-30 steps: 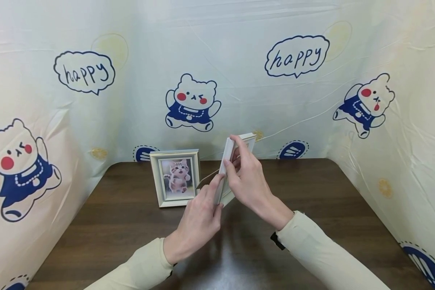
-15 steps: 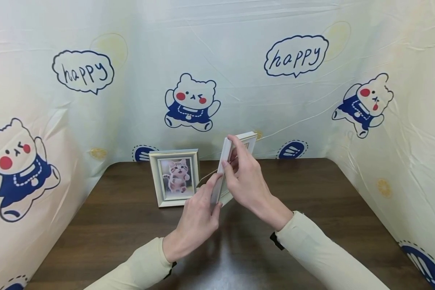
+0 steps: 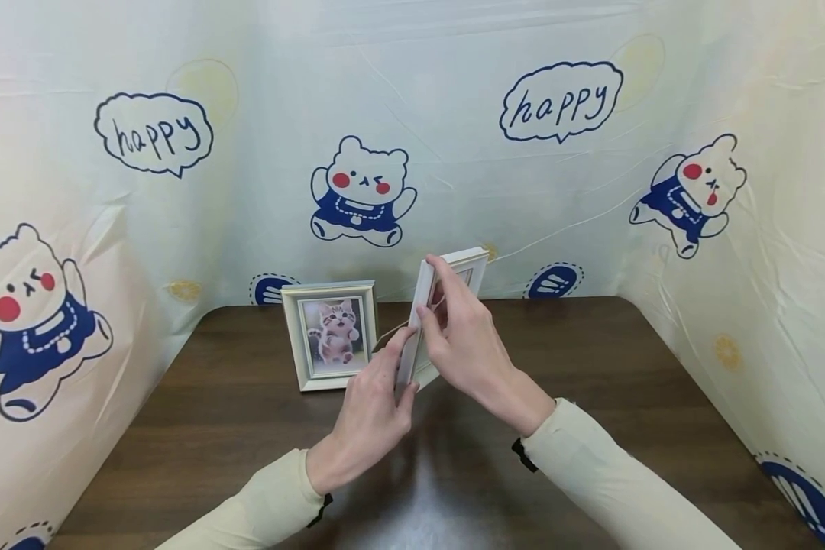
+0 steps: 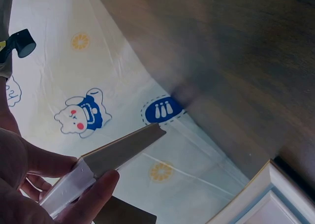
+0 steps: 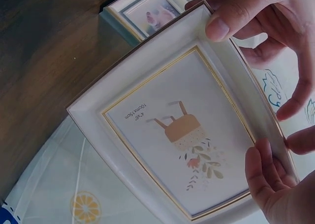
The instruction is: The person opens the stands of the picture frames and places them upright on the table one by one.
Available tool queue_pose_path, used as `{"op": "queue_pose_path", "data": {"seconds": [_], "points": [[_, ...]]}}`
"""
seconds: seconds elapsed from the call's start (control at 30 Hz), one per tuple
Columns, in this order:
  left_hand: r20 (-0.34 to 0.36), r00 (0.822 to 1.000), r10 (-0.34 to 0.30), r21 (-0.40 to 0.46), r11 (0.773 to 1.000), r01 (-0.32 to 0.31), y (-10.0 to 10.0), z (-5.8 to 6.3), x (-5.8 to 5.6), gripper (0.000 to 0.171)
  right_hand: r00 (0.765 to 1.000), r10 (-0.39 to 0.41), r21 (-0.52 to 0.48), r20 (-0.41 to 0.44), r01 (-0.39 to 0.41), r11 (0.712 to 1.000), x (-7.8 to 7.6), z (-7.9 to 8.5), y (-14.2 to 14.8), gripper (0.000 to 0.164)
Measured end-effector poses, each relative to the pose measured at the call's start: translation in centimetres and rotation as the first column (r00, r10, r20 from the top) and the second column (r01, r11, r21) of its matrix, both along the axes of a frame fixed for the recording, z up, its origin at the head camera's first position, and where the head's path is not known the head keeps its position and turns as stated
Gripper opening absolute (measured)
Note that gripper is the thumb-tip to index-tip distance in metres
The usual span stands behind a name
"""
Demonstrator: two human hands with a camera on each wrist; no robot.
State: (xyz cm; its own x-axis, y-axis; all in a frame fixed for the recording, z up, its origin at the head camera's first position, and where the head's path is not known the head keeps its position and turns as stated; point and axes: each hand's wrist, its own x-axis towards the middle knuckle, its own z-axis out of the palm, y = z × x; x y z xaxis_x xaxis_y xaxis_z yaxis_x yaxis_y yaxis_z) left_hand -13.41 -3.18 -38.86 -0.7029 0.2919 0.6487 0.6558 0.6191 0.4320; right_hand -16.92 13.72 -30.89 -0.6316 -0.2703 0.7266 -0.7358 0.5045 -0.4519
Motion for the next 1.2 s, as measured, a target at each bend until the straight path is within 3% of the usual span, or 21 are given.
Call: {"op": "queue_pose_path", "data": {"seconds": [0.73,1.2], "points": [[0.018,1.000,-0.025,0.113,0.993,0.023,-0.2,-0.2,-0.4,0.085,1.000,0.005,0.058,0.024,-0.006,0.998,0.2,-0.4,0.2,0.082],[0.111,0.993,-0.040,0.193,0.981,0.018,-0.2,-0.2,-0.8,0.086,0.999,-0.025,0.047,-0.034,0.027,0.999,0.1,-0.7,1.4,0.067]]}}
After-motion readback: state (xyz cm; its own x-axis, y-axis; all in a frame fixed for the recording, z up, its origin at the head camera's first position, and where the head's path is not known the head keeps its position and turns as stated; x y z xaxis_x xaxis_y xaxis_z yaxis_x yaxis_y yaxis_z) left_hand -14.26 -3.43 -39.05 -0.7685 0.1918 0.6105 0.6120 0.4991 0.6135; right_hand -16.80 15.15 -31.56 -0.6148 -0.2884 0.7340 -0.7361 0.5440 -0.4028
